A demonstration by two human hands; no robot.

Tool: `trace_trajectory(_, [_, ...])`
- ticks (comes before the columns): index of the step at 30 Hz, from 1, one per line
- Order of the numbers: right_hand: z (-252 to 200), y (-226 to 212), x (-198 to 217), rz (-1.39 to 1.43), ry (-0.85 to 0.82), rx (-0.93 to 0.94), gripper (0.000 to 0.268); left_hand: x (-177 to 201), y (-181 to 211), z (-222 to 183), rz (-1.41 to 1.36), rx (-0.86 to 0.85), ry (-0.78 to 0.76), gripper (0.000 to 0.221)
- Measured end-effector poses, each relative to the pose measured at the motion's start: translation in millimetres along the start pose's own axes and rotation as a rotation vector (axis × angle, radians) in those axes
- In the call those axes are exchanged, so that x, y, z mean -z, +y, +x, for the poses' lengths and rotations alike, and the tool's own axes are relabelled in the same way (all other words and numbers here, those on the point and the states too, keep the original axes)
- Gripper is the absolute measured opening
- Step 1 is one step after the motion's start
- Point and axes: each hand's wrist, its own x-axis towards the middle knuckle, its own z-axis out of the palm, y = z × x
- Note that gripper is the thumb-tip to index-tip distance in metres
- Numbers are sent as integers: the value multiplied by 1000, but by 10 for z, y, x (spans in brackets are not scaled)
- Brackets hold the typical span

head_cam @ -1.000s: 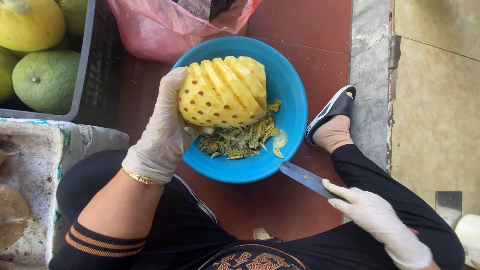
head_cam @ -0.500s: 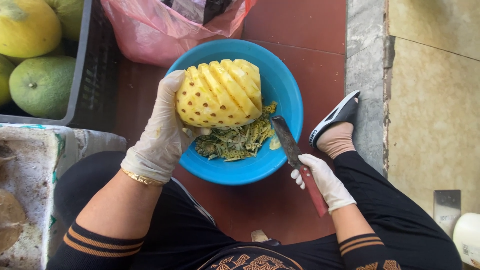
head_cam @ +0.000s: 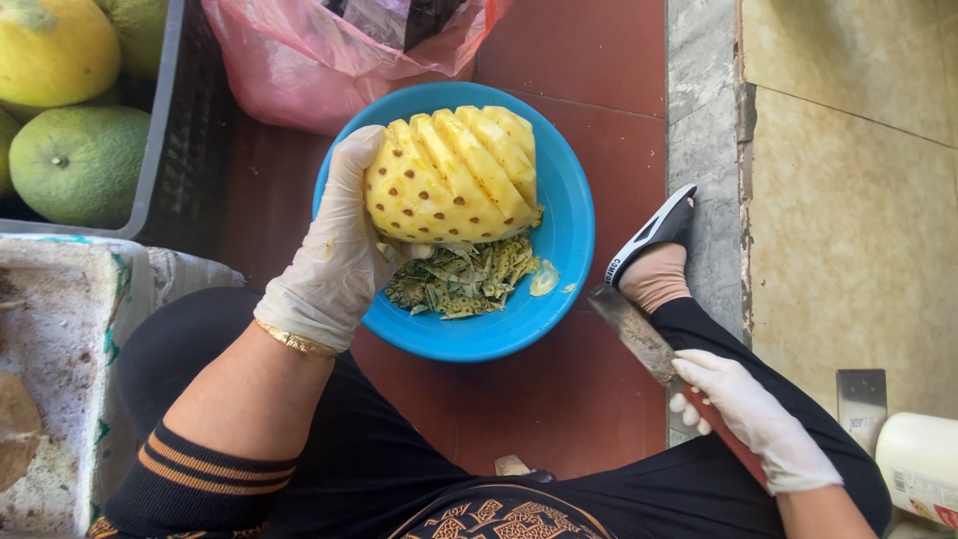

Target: Removing the eyes from a peeled pineapple using a knife in a spiral pattern

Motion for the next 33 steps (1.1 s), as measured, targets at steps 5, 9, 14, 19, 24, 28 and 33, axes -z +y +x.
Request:
trace_trajectory(5, [-285, -447, -208, -685, 218, 166, 56, 41, 19, -106, 13, -4, 8, 67])
trace_trajectory(9, [274, -221, -148, -1616, 680, 699, 65, 55, 49, -178, -14, -40, -28, 66])
trace_trajectory(14, [330, -409, -778, -1639, 577, 952, 52, 118, 46, -107, -52, -19, -22, 67])
trace_trajectory(19, [-367, -1292, -974, -1134, 328, 686, 57, 130, 8, -56, -120, -74, 148, 65])
trace_trajectory(24, [255, -914, -1366, -550, 216, 476, 50, 176, -10, -34, -88, -33, 45, 65])
trace_trajectory(28, [-133, -1044, -1691, 162, 79, 454, 38, 194, -111, 51, -56, -10, 65, 78])
trace_trajectory(33, [389, -1322, -1447, 826, -420, 652, 47, -19, -169, -170, -47, 85, 66, 86])
